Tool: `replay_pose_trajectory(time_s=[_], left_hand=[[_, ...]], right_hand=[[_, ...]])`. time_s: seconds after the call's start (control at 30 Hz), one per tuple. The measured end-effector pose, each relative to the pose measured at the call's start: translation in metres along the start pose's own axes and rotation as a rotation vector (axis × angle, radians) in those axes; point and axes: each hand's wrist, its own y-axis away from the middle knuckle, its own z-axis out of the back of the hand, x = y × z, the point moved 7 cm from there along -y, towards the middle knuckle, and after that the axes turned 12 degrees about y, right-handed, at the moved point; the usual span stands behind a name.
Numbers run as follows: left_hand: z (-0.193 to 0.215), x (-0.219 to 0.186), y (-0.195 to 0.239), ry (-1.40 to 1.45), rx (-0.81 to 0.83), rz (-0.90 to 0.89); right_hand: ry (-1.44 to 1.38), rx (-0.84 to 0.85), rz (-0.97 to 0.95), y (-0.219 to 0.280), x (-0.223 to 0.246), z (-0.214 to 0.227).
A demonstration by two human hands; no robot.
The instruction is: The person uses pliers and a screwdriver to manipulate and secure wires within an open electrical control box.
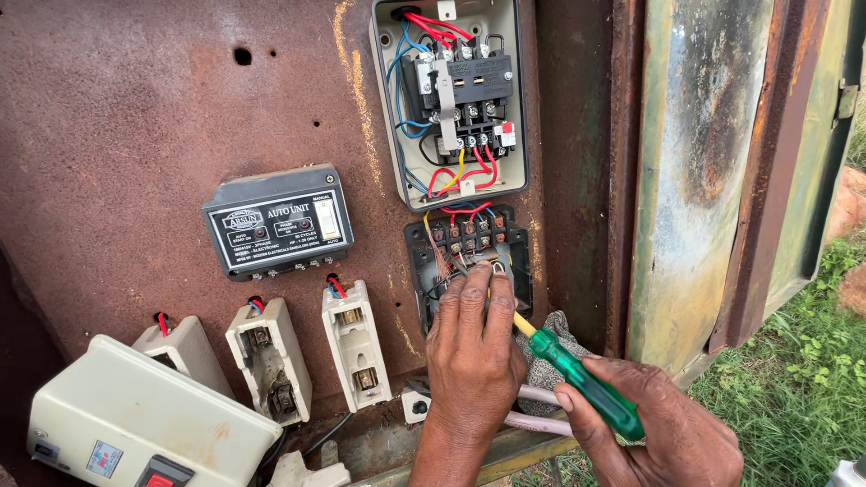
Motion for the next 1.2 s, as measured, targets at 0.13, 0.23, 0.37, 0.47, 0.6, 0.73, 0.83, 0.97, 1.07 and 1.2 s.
replay_pose_trajectory(time_s=[0.13, 0.23, 0.37, 0.47, 0.6, 0.73, 0.83, 0.97, 1.07, 1.2], left_hand=[[-0.002, 0.002, 0.000, -0.020, 0.006, 0.011], [-0.004, 0.003, 0.000, -0.010, 0.020, 0.033], [-0.006, 0.007, 0.000, 0.020, 0.025, 0.064], [-0.008, 0.011, 0.001, 0.019, 0.028, 0.078], [-0.009, 0.014, 0.002, 0.037, -0.005, 0.078], [-0.008, 0.014, 0.003, 0.055, -0.006, 0.083], [-0.006, 0.014, 0.002, 0.058, -0.005, 0.095], [-0.006, 0.015, 0.001, 0.062, 0.006, 0.100], [-0.007, 0.016, 0.001, 0.050, 0.009, 0.110], [-0.005, 0.016, -0.001, 0.052, 0.013, 0.139]], right_hand=[[0.059, 0.025, -0.063, -0.001, -0.012, -0.009], [0.033, 0.013, -0.039, -0.002, -0.012, -0.010], [-0.015, 0.016, 0.033, -0.006, -0.008, -0.011], [-0.021, 0.042, 0.049, -0.009, -0.008, -0.014], [-0.064, 0.030, 0.125, -0.012, -0.003, -0.013], [-0.074, 0.018, 0.166, -0.011, 0.002, -0.012], [-0.058, 0.011, 0.185, -0.012, 0.004, -0.012], [-0.062, 0.035, 0.155, -0.011, 0.004, -0.013], [-0.054, 0.028, 0.183, -0.013, 0.008, -0.012], [-0.049, 0.062, 0.180, -0.020, 0.018, -0.010]])
